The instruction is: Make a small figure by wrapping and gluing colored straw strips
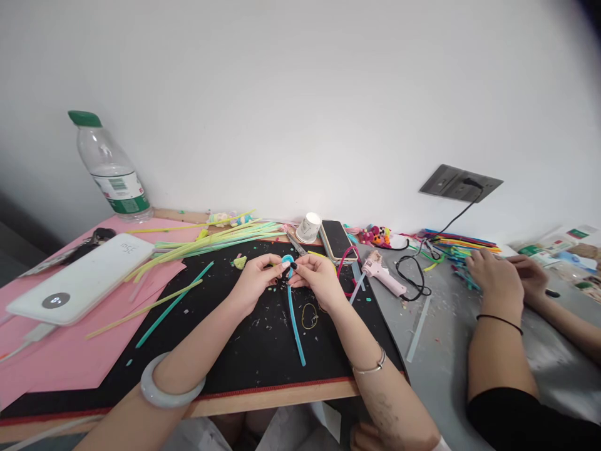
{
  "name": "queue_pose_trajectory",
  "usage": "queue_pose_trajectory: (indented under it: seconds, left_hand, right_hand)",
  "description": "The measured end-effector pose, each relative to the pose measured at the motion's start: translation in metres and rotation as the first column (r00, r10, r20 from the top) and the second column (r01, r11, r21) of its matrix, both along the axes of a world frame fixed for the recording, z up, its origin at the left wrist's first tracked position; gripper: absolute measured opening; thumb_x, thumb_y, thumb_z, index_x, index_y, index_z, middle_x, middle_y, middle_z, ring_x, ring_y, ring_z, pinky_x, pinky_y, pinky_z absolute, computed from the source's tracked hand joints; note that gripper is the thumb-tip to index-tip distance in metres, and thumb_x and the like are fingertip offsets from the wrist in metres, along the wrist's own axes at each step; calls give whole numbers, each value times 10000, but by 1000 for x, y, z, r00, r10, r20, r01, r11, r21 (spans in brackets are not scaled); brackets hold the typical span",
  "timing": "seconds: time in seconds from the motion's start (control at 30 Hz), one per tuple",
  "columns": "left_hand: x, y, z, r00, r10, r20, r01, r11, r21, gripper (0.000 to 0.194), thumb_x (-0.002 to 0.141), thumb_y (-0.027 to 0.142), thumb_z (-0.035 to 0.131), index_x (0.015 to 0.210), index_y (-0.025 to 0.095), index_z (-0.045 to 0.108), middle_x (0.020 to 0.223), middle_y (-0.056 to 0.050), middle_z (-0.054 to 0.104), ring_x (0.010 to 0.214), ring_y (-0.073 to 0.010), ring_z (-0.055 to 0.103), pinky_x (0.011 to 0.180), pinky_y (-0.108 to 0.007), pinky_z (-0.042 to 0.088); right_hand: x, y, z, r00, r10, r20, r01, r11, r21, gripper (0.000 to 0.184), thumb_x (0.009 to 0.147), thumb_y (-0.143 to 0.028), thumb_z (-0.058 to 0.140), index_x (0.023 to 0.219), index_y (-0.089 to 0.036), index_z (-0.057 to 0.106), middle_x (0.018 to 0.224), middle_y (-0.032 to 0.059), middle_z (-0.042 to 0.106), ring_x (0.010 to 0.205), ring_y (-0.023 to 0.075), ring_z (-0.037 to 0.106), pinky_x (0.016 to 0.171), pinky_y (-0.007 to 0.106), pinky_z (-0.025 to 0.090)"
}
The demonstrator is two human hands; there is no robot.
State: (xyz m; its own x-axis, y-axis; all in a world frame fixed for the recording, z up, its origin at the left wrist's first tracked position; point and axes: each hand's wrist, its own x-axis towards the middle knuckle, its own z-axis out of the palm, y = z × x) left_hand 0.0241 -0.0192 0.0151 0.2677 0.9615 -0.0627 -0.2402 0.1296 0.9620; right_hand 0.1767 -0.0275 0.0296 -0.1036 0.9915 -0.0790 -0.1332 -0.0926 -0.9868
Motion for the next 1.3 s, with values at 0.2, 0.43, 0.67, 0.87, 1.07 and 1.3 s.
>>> queue_pose_trajectory:
  seconds: [0.2,0.43,0.67,0.87,1.07,1.3]
  left_hand:
    - [0,0,1,1000,-2,-11,2,1000,6,256,678,386,695,755,153,621,756,4,569,632,-88,476,586,-221,371]
    - [0,1,0,1000,-8,-20,8,1000,10,262,677,393,691,739,158,594,717,15,549,618,-92,470,592,-231,371]
    - [-1,2,0,998,-3,-59,8,997,80,275,679,386,688,675,172,516,697,37,512,611,-88,457,579,-219,356]
    - [-1,0,3,995,-11,-102,28,987,159,286,712,377,659,656,170,470,716,29,511,591,-80,436,560,-215,342]
    - [-1,1,3,994,-46,-96,61,985,163,280,733,377,639,669,175,456,708,28,518,591,-81,434,559,-212,343]
    - [-1,1,2,991,-63,-122,83,982,170,293,717,391,646,656,176,457,672,38,507,555,-79,437,528,-207,331]
  right_hand:
    - [2,1,-1,999,29,-27,-30,999,-37,297,602,-335,758,732,-129,588,578,10,653,496,115,648,493,189,539]
    - [2,0,-3,998,50,-40,-52,998,-32,281,633,-313,743,778,-128,588,601,8,659,525,128,665,508,195,549]
    - [5,1,-1,996,77,-51,-79,996,-35,285,643,-325,741,794,-132,595,609,19,670,527,127,665,517,197,553]
    - [5,2,-2,996,67,-62,-69,997,-32,307,614,-327,765,783,-125,607,603,19,670,520,122,661,513,192,548]
    - [5,1,-1,993,69,-96,-72,997,-24,319,588,-317,782,793,-120,637,597,10,666,517,111,654,513,183,539]
    - [5,1,0,993,70,-94,-71,997,-14,282,595,-310,780,760,-124,646,592,8,662,505,99,639,510,175,533]
